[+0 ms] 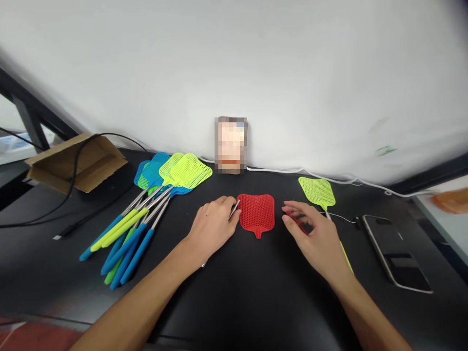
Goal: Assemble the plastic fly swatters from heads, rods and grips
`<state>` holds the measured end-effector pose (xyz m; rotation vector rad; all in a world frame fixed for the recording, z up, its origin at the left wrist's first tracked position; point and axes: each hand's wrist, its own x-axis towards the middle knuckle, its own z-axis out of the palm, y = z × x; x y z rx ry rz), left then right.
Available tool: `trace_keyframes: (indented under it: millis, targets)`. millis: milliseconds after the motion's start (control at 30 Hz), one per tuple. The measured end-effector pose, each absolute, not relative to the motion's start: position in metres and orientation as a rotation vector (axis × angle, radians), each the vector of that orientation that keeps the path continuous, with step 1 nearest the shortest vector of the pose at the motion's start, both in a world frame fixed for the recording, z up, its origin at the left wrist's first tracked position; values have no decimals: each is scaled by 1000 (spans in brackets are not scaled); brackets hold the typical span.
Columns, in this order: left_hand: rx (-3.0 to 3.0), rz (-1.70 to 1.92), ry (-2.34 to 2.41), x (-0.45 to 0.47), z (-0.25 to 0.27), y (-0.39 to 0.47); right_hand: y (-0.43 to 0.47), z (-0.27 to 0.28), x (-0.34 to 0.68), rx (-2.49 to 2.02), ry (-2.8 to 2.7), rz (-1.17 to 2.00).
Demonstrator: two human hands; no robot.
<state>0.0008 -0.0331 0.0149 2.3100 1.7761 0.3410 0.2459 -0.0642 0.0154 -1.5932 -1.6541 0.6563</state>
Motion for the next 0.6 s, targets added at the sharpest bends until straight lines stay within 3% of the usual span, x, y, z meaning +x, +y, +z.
trace_keyframes:
  millis: [267,600]
  targets:
    - [2310,171,1850,-7,22,-32,-57,5,259,-1793,-2040,-92]
    - [2396,73,1832,-4,26,-34,-61,-3,246,-1840,-2261,-278]
